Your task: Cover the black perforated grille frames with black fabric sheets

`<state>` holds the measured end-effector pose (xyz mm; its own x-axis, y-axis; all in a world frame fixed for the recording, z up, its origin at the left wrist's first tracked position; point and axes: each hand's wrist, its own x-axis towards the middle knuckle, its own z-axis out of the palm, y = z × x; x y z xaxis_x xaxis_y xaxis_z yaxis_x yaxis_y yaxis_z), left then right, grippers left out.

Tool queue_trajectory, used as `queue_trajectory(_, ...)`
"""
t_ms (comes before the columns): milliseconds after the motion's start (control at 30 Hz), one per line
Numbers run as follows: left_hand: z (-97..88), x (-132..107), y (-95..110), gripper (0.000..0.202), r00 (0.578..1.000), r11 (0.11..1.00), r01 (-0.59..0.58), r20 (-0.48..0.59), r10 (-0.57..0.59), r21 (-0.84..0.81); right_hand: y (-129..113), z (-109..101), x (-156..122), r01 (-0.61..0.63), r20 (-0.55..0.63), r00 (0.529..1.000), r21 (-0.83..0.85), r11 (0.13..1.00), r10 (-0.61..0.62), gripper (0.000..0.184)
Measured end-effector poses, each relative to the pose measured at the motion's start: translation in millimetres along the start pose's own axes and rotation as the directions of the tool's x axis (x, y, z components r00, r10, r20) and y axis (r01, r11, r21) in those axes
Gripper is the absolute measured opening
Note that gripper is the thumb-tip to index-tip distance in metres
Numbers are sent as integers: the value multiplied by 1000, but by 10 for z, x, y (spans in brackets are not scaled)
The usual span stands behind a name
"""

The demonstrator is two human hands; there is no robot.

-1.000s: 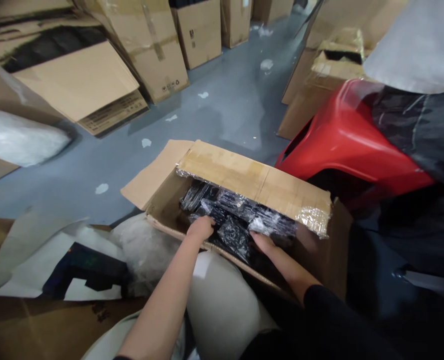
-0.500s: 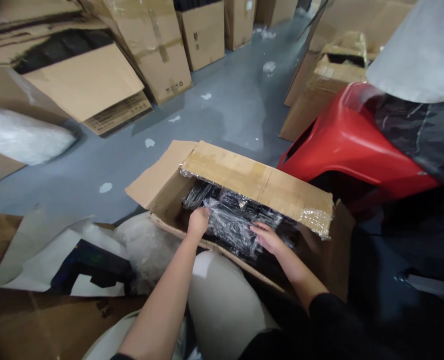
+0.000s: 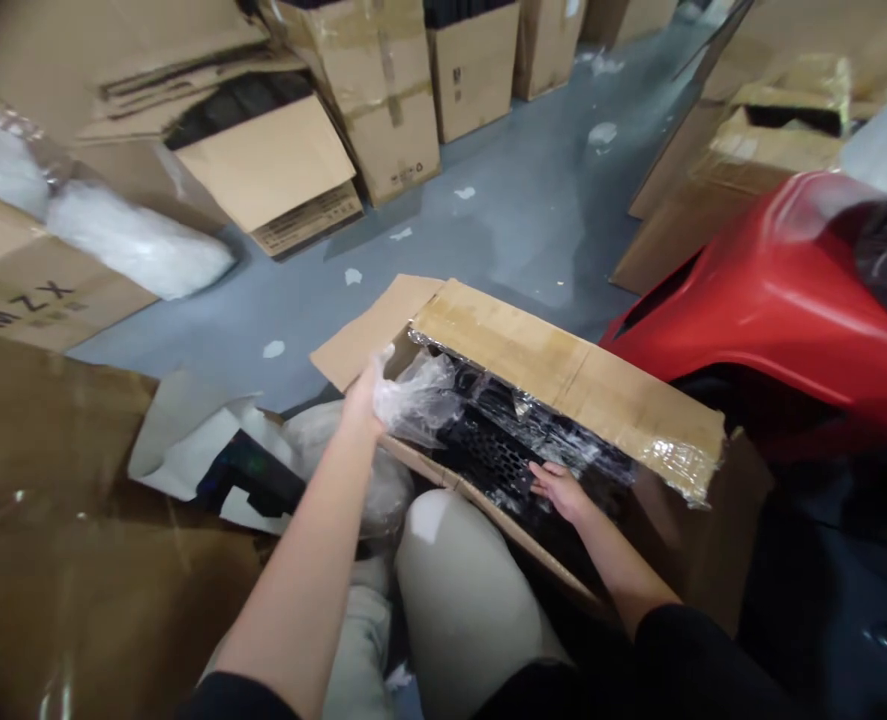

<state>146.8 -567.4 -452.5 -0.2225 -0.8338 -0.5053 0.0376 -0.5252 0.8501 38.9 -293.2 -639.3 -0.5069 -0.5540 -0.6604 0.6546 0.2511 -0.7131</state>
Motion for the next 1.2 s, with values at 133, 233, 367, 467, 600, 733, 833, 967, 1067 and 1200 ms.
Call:
queue_trajectory(133,-354,-181,582,31,958,914,-246,223,179,324,48,9,136,118,-79,989,-118,986,-128,29)
queue_trajectory(233,-663,-340,802,14,936,785,-350,163,312,511,31,27,178,158,-97,965,-529,834,-245,21)
queue_trajectory(367,-973,-529,825,17,894,700,-391,66,443,598,-194,111,123,61,-63,905,-960,275,-422,23)
queue_trajectory(467,-1043,-665,763,19,871,724,-428,34,490,540,-526,459,189,120,79,846,-992,44,-527,28)
queue_trajectory(600,-936,-816,700,25,879,757,-426,28,476,496,-878,1251,586,256,281,890,-960,-115,-359,33)
queue_trajectory(733,-884,-848,622,13,839,560,-472,153,521,681,-886,1778,958,243,270,922,-961,-129,-279,29)
queue_trajectory(833,-928,-797,562,15,790,299,-541,354,500,786,-811,1790,1006,273,297,920,-954,-127,-255,23)
queue_trajectory(967,-761,-674,414,14,831,51,-477,431,353,877,-794,1483,798,362,388,870,-921,-141,-304,29)
queue_trajectory(1067,-409,-536,131,23,849,-103,-495,506,155,863,-780,1241,572,471,469,783,-876,-102,-409,33)
queue_trajectory(1200,2,-346,-342,24,863,-186,-502,501,-58,844,-760,1139,349,634,512,621,-773,-4,-593,31)
